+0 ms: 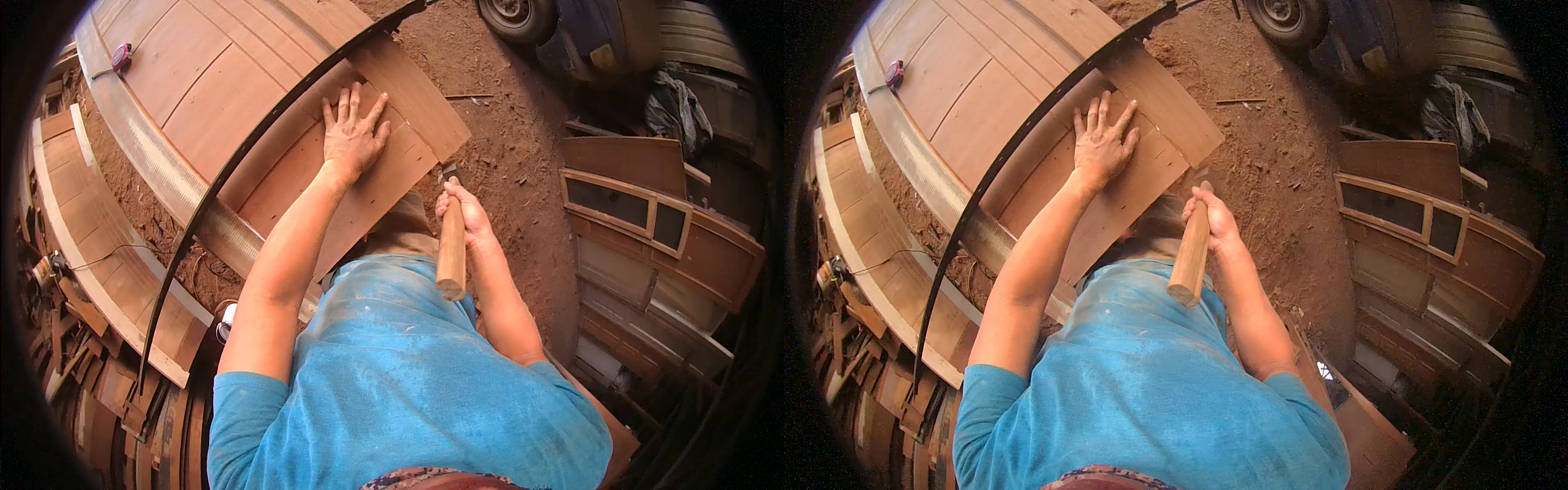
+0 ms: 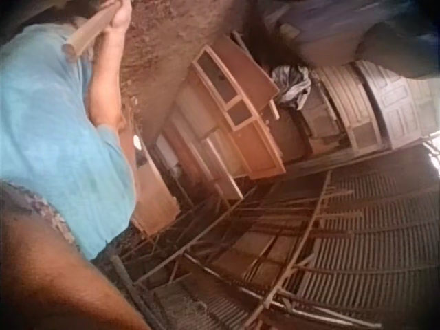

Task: The person uses a hammer to tap a wooden panel into place on a larger wooden structure. They then retrieve a power drill from a red bag, plug it into an outlet, and prepare to use it on the assembly.

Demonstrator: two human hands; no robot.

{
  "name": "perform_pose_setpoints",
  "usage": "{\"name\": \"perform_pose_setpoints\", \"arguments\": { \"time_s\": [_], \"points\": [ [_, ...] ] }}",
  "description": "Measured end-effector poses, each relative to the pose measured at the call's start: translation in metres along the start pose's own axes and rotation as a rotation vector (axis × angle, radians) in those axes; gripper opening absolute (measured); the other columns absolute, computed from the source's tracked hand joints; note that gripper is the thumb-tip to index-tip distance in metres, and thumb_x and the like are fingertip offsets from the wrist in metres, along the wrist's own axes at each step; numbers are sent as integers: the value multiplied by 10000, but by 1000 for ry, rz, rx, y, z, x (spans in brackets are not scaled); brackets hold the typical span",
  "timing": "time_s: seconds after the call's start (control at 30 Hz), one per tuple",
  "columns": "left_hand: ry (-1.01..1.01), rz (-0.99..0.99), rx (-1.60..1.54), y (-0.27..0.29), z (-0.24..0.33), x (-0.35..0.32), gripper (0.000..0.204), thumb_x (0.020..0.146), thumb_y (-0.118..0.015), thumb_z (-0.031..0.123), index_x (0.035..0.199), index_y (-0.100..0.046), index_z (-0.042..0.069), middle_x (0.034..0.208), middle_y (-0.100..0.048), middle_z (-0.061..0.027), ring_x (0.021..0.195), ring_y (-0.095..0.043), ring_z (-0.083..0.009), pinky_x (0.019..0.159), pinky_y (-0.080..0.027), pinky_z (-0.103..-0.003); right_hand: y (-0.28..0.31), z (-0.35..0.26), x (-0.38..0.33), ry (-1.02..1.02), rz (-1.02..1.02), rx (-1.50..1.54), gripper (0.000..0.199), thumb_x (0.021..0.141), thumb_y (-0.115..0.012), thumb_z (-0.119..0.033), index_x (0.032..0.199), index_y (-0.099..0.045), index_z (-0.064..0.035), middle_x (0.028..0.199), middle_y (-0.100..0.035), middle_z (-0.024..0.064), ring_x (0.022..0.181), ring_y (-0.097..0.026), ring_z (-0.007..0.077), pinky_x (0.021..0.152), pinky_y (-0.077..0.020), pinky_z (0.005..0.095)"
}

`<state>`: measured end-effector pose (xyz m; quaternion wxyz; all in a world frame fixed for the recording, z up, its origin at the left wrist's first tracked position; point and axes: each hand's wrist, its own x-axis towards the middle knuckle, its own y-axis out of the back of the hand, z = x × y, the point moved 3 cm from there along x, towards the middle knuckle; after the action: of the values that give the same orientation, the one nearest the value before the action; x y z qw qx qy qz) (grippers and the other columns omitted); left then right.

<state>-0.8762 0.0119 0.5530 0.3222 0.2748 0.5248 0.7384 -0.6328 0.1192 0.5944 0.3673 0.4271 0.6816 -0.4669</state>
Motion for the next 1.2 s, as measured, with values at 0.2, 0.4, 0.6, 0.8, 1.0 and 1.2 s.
{"name": "perform_pose_setpoints", "arguments": {
  "time_s": [0.2, 0.4, 0.6, 0.8, 1.0, 1.2],
  "points": [
    [22, -12, -16, 3, 2, 1, 581, 1018, -441, 504, 1562, -396, 305, 1630, -272, -183, 1507, -248, -362, 1221, -124, -636, 13, 9, 6, 86, 110, -49, 220, 939, -693, -218, 876, -567, -49, 716, -580, 66, 626, -609, 214, 574, -559, 364],
    [24, 21, -8, 1, 0, 0, 593, 1003, -466, 505, 1557, -405, 303, 1629, -275, -182, 1503, -259, -358, 1216, -138, -637, 0, 5, -11, -19, 0, -36, 211, 951, -680, -206, 869, -557, -56, 708, -583, 66, 632, -593, 206, 607, -561, 362],
    [26, 20, -26, 0, 0, 1, 589, 1005, -465, 502, 1560, -396, 317, 1625, -286, -173, 1499, -265, -353, 1215, -151, -633, -11, 39, -27, -100, 21, -15, 190, 968, -661, -183, 1013, -513, -73, 753, -570, 56, 632, -585, 164, 577, -541, 293],
    [24, 19, -14, 0, 0, 0, 593, 1002, -474, 503, 1559, -397, 315, 1627, -281, -167, 1498, -266, -350, 1216, -154, -633, 8, 41, -12, -160, 15, 72, 189, 975, -648, -207, 964, -527, -61, 774, -586, 55, 624, -581, 171, 552, -537, 311],
    [24, -6, -52, 5, 2, 1, 599, 1000, -478, 499, 1561, -395, 307, 1623, -282, -175, 1496, -263, -352, 1220, -140, -632, 21, 39, -15, -54, 279, 25, 266, 982, -608, -288, 953, -583, -25, 684, -624, 109, 615, -604, 220, 563, -541, 368],
    [19, 13, -34, 4, 0, 1, 599, 996, -479, 497, 1557, -404, 298, 1617, -289, -178, 1488, -269, -360, 1220, -134, -635, -10, 23, -20, -195, -65, 26, 218, 975, -656, -212, 912, -504, -69, 783, -578, 51, 641, -597, 150, 548, -531, 278]
  ]
}}
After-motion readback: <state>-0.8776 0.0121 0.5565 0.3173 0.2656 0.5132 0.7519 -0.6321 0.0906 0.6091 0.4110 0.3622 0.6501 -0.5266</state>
